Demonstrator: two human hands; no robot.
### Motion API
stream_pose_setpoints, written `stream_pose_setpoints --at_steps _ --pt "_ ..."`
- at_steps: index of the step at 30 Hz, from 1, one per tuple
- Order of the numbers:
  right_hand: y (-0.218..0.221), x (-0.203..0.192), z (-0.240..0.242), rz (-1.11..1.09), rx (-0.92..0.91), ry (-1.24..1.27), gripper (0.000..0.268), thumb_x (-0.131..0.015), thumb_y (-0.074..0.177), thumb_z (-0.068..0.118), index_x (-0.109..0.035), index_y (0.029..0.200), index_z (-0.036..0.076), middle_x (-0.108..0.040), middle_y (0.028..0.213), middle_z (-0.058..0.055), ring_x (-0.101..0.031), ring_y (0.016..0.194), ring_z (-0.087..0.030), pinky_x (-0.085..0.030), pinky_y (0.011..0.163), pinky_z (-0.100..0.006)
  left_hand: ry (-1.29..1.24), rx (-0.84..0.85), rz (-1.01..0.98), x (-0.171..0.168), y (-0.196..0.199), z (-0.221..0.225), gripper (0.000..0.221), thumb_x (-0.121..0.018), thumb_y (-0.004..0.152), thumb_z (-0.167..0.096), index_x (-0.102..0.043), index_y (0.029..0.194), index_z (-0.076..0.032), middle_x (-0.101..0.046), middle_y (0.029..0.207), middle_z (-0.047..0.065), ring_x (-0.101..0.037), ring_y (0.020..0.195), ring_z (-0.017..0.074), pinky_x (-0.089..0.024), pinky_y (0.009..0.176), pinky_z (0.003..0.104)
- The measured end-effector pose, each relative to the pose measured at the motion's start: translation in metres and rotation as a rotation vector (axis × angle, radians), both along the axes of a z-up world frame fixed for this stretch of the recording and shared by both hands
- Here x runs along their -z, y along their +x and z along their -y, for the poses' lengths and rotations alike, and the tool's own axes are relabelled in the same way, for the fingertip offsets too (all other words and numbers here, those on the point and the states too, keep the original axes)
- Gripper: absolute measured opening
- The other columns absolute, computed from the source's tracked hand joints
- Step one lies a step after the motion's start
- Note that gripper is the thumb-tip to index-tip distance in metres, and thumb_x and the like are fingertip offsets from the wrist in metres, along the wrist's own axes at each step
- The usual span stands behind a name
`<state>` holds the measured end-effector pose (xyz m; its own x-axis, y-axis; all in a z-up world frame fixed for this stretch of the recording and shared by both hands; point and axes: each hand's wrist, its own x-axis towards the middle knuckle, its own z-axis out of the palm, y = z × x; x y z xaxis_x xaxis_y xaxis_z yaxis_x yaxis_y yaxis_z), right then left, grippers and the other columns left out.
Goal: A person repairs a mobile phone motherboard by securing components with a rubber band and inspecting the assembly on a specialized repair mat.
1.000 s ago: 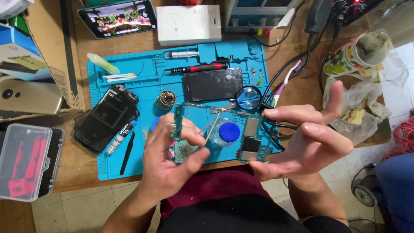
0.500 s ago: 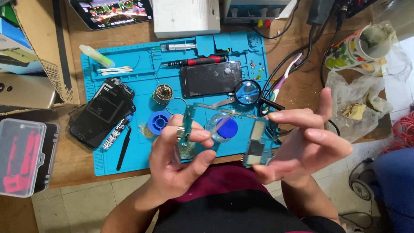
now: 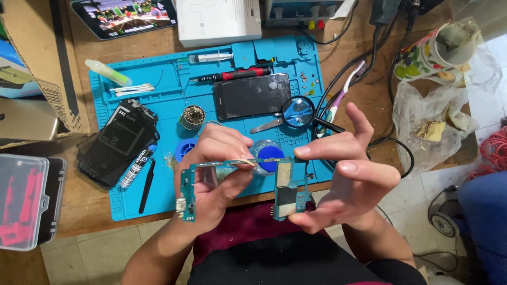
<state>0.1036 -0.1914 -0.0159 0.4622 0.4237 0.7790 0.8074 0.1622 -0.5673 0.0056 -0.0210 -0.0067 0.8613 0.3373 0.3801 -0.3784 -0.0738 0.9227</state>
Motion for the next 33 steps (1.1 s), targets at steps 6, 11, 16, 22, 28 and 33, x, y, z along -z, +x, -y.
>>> stream_pose_setpoints --at_steps 6,11,16,22,28,33 --pt "0.003 -0.004 -0.005 0.051 -0.044 -0.018 0.064 -0.067 0.082 0.05 -0.031 0.126 0.021 -0.067 0.097 -0.008 -0.069 0.076 -0.018 -0.023 0.121 -0.051 0.02 0.1 -0.079 0.0 -0.002 -0.002 0.015 -0.06 0.096 -0.033 -0.058 0.101 -0.019 -0.065 0.096 -0.001 -0.063 0.105 0.0223 -0.054 0.092 0.035" --pt "0.008 0.0 -0.007 0.094 0.083 0.058 0.064 -0.071 0.078 0.047 -0.034 0.121 0.018 -0.065 0.096 -0.01 -0.066 0.077 -0.019 -0.025 0.122 -0.049 -0.152 0.044 0.005 0.015 -0.007 -0.004 0.018 -0.062 0.095 -0.036 -0.061 0.093 -0.018 -0.063 0.091 -0.004 -0.059 0.096 0.0185 -0.055 0.09 0.037" --pt "0.012 0.005 0.0 0.049 0.07 0.057 0.069 -0.075 0.073 0.047 -0.035 0.121 0.019 -0.065 0.094 -0.011 -0.067 0.088 -0.019 -0.023 0.124 -0.045 -0.241 0.017 0.042 0.023 -0.015 -0.006 0.02 -0.063 0.093 -0.033 -0.058 0.09 -0.014 -0.059 0.095 0.004 -0.058 0.096 0.02 -0.056 0.09 0.037" --pt "0.009 0.005 -0.006 -0.024 -0.029 0.099 0.068 -0.071 0.074 0.051 -0.033 0.12 0.018 -0.065 0.092 -0.013 -0.067 0.074 -0.019 -0.023 0.123 -0.05 -0.317 0.122 -0.053 0.016 -0.003 -0.009 0.023 -0.058 0.097 -0.036 -0.057 0.092 -0.014 -0.058 0.1 0.006 -0.059 0.097 0.0184 -0.054 0.089 0.032" --pt "0.016 0.004 -0.009 0.001 -0.185 0.034 0.076 -0.075 0.073 0.055 -0.03 0.121 0.018 -0.069 0.096 -0.013 -0.071 0.075 -0.021 -0.021 0.122 -0.046 -0.305 0.115 -0.09 0.003 0.008 -0.007 0.027 -0.06 0.096 -0.039 -0.056 0.092 -0.013 -0.058 0.093 0.004 -0.061 0.089 0.0169 -0.051 0.083 0.029" --pt "0.015 0.006 -0.007 0.023 -0.235 -0.002 0.076 -0.077 0.075 0.055 -0.029 0.122 0.019 -0.069 0.099 -0.01 -0.072 0.075 -0.022 -0.022 0.12 -0.049 -0.351 0.185 -0.113 0.0 0.017 -0.003 0.023 -0.061 0.095 -0.035 -0.056 0.092 -0.012 -0.057 0.091 0.003 -0.06 0.087 0.0153 -0.052 0.082 0.027"
